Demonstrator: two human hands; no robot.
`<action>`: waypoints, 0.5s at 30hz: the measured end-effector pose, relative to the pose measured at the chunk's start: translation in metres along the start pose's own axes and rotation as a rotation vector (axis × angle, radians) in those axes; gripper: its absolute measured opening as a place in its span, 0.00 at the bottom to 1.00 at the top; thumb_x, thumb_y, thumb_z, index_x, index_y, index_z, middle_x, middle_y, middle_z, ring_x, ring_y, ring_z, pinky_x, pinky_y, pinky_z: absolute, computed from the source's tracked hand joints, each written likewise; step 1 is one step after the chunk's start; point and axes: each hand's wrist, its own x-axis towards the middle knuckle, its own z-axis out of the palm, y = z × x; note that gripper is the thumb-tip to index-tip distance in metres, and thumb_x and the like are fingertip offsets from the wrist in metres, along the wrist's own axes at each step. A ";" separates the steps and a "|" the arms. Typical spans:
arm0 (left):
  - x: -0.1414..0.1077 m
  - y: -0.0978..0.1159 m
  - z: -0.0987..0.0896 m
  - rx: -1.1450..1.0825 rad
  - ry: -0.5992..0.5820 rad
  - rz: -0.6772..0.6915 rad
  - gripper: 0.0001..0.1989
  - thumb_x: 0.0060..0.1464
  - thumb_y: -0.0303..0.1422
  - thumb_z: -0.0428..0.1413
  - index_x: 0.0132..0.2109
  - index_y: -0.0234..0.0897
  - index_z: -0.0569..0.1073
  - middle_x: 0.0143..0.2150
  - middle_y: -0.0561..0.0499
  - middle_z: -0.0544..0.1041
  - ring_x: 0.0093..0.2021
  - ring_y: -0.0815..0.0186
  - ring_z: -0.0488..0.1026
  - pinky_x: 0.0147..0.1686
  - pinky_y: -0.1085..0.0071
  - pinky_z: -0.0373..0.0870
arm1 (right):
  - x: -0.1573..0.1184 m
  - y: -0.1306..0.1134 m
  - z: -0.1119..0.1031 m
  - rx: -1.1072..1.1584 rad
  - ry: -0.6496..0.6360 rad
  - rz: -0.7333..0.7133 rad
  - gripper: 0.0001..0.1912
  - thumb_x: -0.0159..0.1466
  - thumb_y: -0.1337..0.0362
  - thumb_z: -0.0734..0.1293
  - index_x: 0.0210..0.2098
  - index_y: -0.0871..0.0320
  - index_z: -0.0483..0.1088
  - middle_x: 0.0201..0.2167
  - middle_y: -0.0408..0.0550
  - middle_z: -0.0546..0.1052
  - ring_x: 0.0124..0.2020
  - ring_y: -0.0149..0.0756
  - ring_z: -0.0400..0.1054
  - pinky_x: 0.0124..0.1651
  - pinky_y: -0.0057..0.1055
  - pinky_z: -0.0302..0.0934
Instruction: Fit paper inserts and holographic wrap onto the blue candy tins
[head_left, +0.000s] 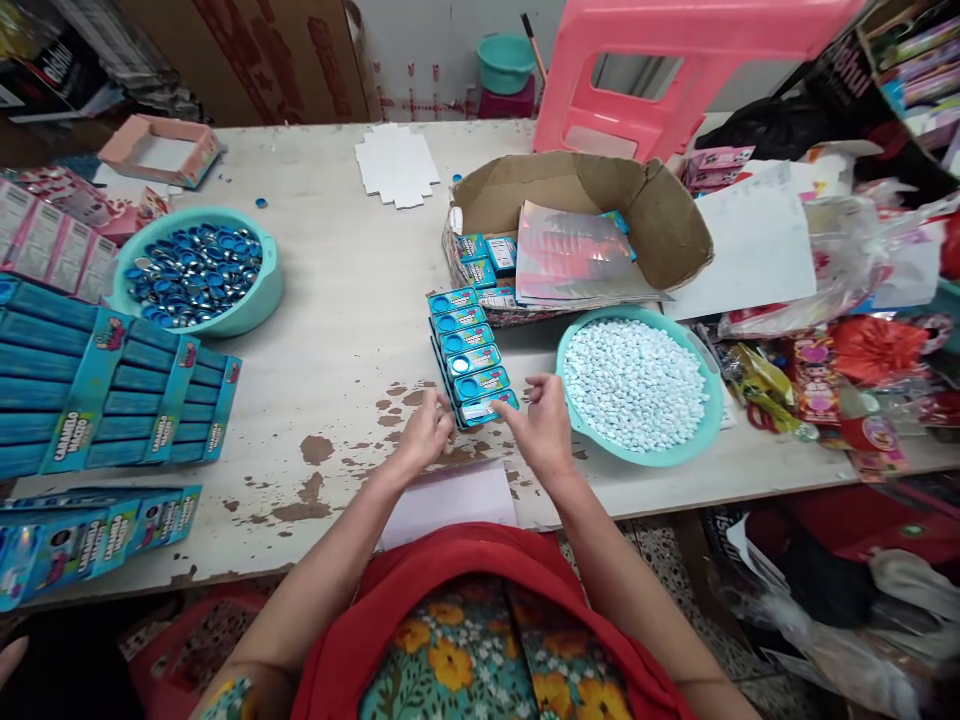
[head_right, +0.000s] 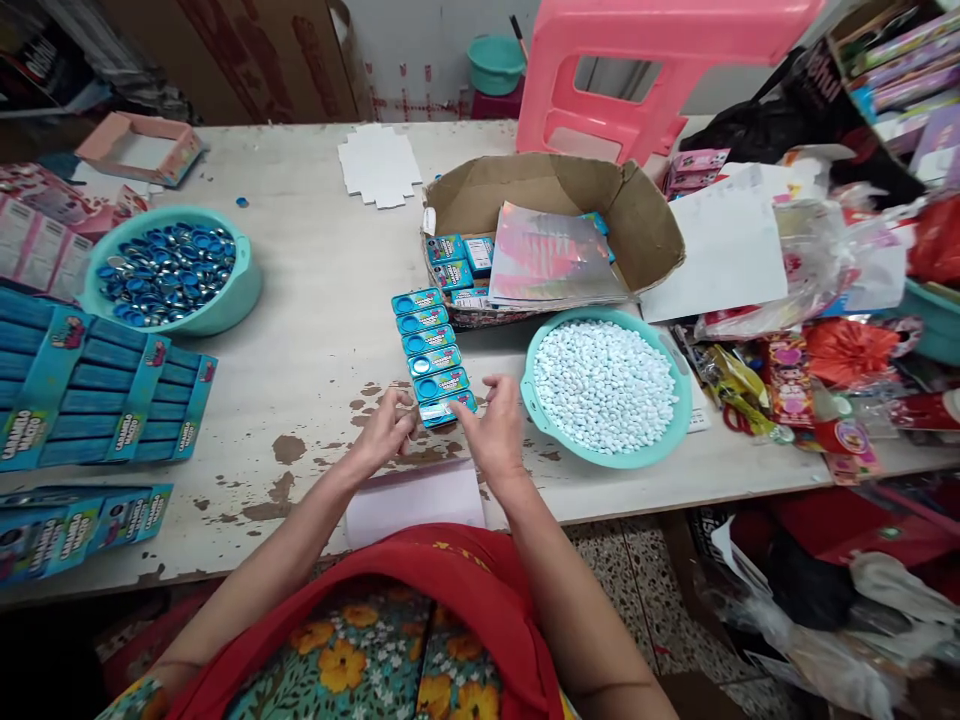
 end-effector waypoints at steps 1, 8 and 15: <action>-0.003 -0.003 0.004 0.101 0.083 -0.013 0.08 0.57 0.33 0.44 0.44 0.39 0.57 0.25 0.57 0.70 0.18 0.71 0.66 0.22 0.74 0.60 | 0.000 0.002 0.000 0.031 0.014 0.019 0.24 0.53 0.51 0.69 0.43 0.59 0.63 0.37 0.47 0.67 0.31 0.34 0.61 0.36 0.32 0.59; -0.023 -0.018 0.030 0.858 0.133 0.107 0.11 0.58 0.28 0.42 0.44 0.39 0.67 0.42 0.44 0.73 0.46 0.57 0.69 0.42 0.64 0.62 | -0.007 0.003 0.014 0.187 -0.022 0.088 0.16 0.58 0.54 0.66 0.39 0.59 0.66 0.36 0.48 0.70 0.30 0.32 0.63 0.35 0.33 0.61; -0.036 -0.084 -0.066 0.713 -0.056 -0.232 0.19 0.59 0.42 0.40 0.36 0.36 0.71 0.36 0.47 0.75 0.38 0.59 0.70 0.38 0.67 0.64 | -0.064 0.033 0.015 0.374 0.073 0.072 0.11 0.63 0.60 0.62 0.44 0.56 0.65 0.35 0.45 0.69 0.31 0.32 0.65 0.31 0.29 0.62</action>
